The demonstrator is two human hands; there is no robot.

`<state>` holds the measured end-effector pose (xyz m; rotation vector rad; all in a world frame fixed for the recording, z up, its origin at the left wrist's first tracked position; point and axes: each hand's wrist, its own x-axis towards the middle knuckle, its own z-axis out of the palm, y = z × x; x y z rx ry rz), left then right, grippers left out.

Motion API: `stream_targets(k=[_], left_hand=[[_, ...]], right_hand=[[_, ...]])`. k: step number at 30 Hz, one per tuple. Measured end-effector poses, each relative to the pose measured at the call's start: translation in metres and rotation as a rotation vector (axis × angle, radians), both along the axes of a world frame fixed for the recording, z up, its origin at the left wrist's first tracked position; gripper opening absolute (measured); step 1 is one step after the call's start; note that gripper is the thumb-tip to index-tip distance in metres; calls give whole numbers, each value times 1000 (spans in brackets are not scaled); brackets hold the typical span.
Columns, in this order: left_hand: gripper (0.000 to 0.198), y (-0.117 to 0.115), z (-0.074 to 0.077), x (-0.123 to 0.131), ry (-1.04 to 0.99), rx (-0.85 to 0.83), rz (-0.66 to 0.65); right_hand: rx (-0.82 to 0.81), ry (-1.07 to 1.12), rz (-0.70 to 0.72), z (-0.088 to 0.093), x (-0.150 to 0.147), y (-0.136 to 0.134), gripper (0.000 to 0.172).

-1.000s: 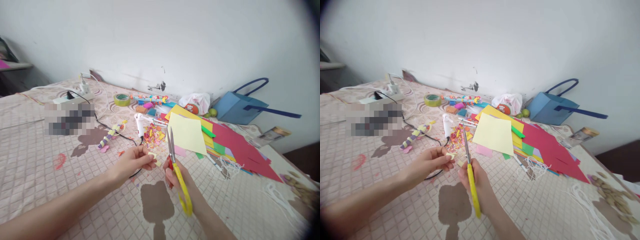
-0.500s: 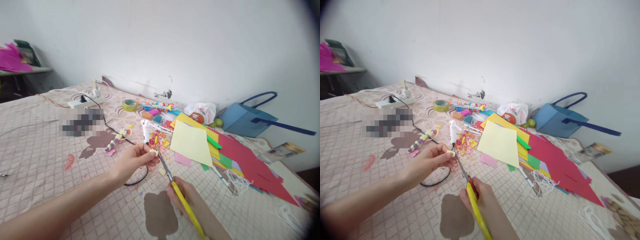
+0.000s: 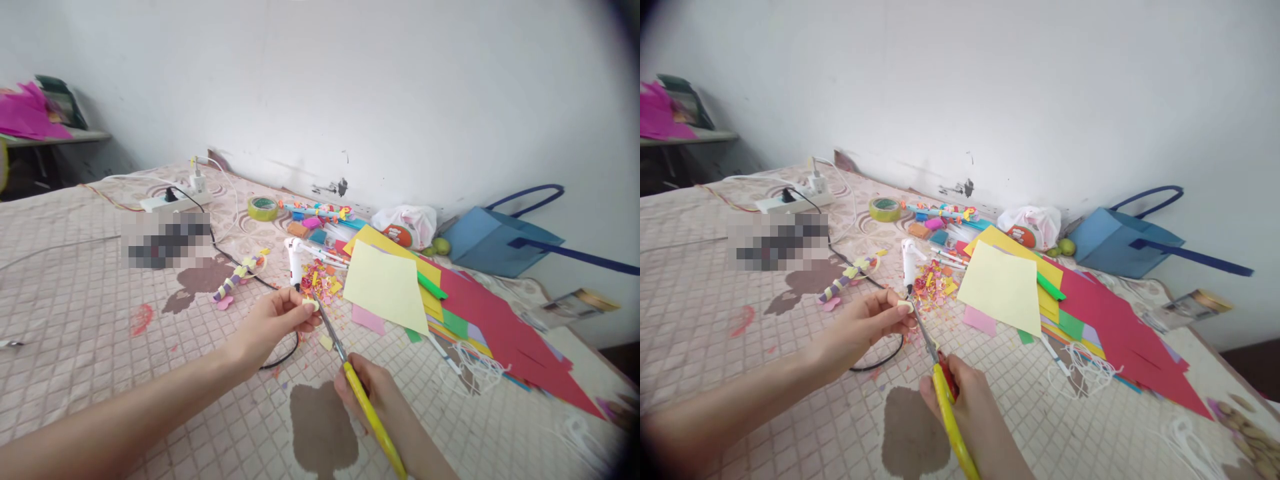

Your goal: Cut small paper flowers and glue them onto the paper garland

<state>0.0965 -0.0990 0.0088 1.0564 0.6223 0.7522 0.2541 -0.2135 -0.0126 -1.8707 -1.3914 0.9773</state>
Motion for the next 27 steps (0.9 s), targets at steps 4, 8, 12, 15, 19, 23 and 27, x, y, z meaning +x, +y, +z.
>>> stream_targets(k=[4, 8, 12, 15, 19, 23, 27], left_hand=[[21, 0, 1, 0, 0, 2, 4], [22, 0, 1, 0, -1, -4, 10], [22, 0, 2, 0, -10, -17, 3], [22, 0, 2, 0, -21, -30, -3], [21, 2, 1, 0, -27, -43, -3], [20, 3, 0, -1, -38, -52, 14], [20, 4, 2, -2, -33, -73, 22]], right_hand=[[20, 0, -7, 2, -1, 0, 25], [35, 39, 10, 2, 1, 0, 26], [18, 48, 14, 2, 1, 0, 26], [5, 28, 12, 4, 0, 0, 26], [-23, 1, 9, 6, -1, -1, 23], [-29, 9, 9, 6, 0, -1, 24], [-41, -18, 7, 4, 1, -1, 24]])
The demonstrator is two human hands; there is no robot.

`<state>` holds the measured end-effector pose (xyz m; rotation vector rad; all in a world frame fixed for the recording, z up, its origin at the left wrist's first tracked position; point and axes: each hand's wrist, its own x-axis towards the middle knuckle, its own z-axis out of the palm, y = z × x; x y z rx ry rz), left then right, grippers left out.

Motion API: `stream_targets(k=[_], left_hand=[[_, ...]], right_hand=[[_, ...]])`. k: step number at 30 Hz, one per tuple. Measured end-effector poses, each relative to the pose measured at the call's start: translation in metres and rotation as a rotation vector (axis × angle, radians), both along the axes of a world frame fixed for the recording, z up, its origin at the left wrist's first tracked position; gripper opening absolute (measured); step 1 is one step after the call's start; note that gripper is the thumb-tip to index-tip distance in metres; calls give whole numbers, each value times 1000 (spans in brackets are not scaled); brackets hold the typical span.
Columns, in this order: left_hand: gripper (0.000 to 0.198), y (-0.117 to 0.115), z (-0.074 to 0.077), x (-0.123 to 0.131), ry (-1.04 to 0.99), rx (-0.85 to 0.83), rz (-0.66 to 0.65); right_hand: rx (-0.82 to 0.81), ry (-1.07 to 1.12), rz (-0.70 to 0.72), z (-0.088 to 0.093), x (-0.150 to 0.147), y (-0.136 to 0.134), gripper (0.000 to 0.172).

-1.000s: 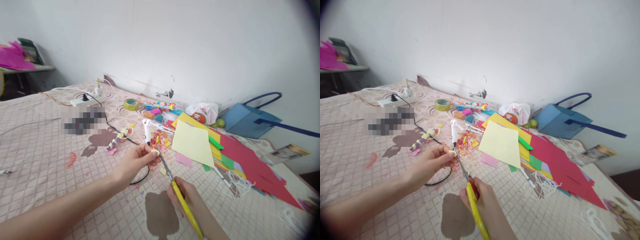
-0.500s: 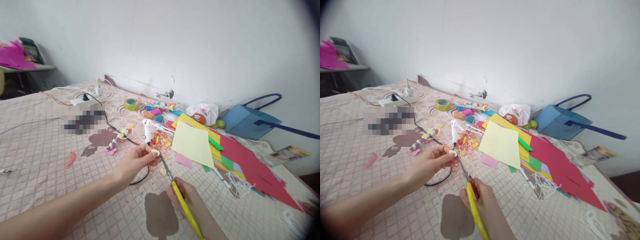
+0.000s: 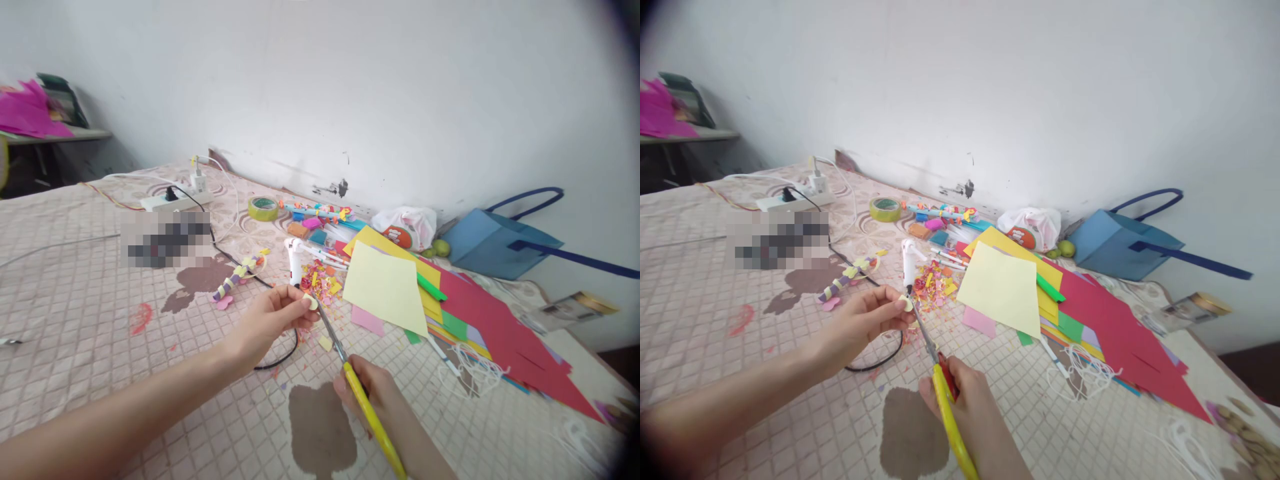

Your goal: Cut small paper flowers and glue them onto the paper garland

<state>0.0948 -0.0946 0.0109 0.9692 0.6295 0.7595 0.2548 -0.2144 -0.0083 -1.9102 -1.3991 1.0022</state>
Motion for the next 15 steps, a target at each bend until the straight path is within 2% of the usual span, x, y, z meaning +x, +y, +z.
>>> stream_targets(k=[6, 15], left_hand=[[20, 2, 0, -1, 4, 5, -17], [22, 2, -2, 0, 12, -3, -53]], right_hand=[[26, -48, -11, 3, -2, 1, 25], [-32, -98, 1, 6, -2, 2, 24]])
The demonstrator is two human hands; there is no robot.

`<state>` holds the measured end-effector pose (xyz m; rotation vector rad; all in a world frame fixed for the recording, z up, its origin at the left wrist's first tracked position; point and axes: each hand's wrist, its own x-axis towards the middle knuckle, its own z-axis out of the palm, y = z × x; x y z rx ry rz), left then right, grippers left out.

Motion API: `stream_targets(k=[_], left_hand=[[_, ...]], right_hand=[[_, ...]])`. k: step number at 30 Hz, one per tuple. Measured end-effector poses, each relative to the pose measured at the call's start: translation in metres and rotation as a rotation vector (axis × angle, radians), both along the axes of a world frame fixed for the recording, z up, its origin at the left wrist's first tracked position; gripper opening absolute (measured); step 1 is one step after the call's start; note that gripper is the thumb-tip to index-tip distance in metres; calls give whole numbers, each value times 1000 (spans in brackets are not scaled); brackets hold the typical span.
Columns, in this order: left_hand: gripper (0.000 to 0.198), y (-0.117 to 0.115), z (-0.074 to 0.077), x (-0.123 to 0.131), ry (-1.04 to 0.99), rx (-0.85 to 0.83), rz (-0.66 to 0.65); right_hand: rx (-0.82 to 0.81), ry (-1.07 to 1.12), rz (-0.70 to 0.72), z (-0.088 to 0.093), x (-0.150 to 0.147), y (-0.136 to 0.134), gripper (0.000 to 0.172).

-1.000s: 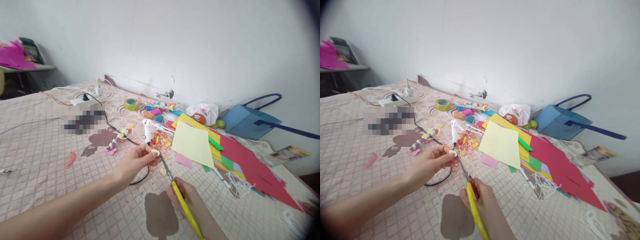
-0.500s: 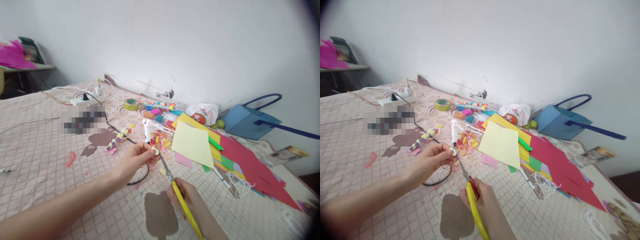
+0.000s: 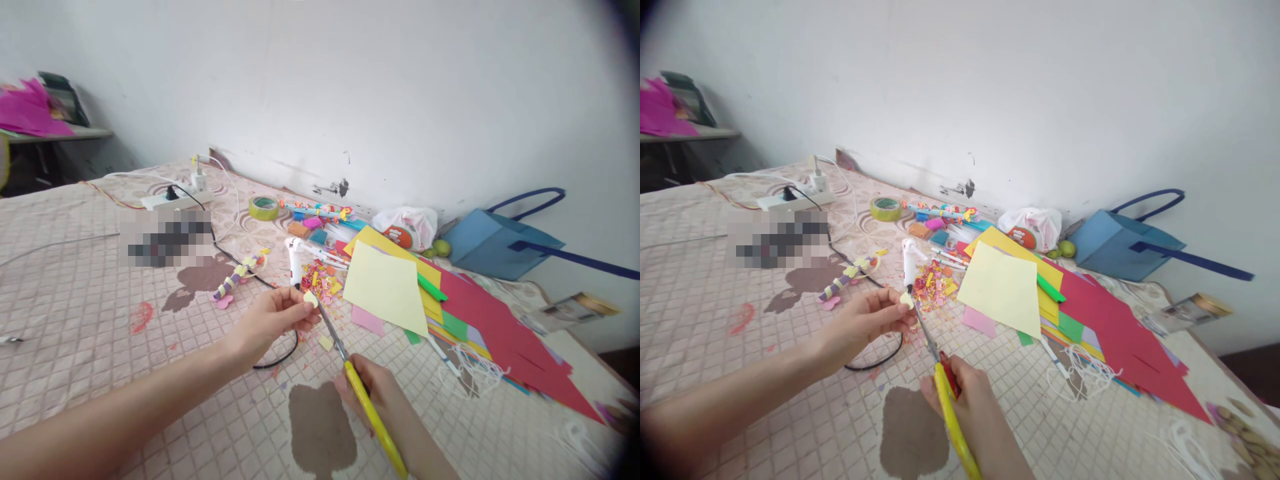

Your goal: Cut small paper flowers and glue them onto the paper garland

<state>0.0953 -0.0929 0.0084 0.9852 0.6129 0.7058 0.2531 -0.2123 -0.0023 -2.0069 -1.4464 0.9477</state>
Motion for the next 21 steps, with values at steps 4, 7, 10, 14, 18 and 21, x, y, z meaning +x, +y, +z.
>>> stream_targets(k=[4, 7, 10, 14, 18, 21], left_hand=[[22, 1, 2, -1, 1, -5, 12], [22, 2, 3, -1, 5, -11, 18], [21, 2, 3, -1, 3, -9, 20], [20, 4, 1, -2, 14, -7, 22], [19, 5, 0, -3, 7, -8, 16], [18, 5, -1, -3, -6, -7, 15]], right_hand=[[13, -7, 6, -2, 2, -1, 25], [32, 7, 14, -5, 3, -1, 26], [44, 5, 17, -6, 4, -2, 27], [34, 1, 16, -6, 4, -3, 26], [21, -6, 21, -6, 5, -3, 25], [35, -11, 31, -8, 6, -3, 26]])
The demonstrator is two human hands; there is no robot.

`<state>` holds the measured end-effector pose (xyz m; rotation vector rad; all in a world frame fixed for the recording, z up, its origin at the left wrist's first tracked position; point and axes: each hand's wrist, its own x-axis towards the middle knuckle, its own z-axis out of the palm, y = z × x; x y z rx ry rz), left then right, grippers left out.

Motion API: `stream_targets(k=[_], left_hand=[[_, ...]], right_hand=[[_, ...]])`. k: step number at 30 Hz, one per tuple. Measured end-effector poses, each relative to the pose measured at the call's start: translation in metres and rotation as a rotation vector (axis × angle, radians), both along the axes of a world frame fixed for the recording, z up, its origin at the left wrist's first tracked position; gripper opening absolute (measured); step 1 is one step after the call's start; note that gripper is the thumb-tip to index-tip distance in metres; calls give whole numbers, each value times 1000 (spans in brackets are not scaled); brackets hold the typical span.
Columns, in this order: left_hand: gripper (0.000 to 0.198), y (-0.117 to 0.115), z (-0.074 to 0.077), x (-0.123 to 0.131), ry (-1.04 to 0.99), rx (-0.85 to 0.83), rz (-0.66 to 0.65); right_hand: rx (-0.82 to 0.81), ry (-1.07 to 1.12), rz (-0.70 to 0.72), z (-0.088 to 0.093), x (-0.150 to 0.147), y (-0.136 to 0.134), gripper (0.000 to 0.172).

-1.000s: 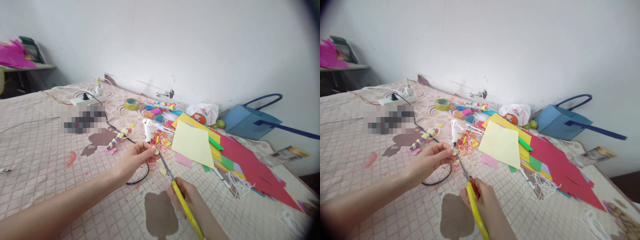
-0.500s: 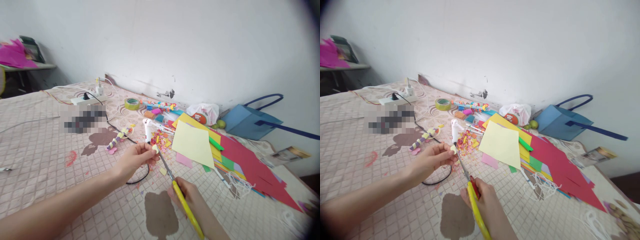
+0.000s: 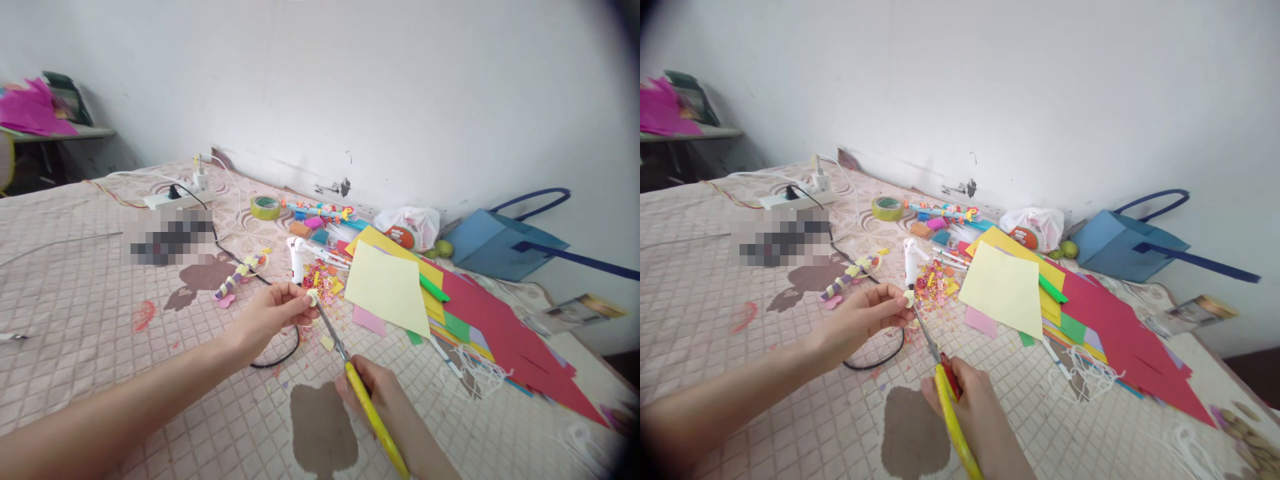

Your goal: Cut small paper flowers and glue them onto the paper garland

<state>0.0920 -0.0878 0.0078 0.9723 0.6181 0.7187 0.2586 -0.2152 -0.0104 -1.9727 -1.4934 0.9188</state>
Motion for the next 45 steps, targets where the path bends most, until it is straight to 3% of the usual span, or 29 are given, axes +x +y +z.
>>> stream_targets(k=[24, 45], left_hand=[[20, 5, 5, -2, 45, 15, -6], [20, -2, 5, 0, 7, 15, -29]], right_hand=[[18, -92, 15, 2, 2, 2, 31], [-23, 74, -18, 3, -3, 0, 28]])
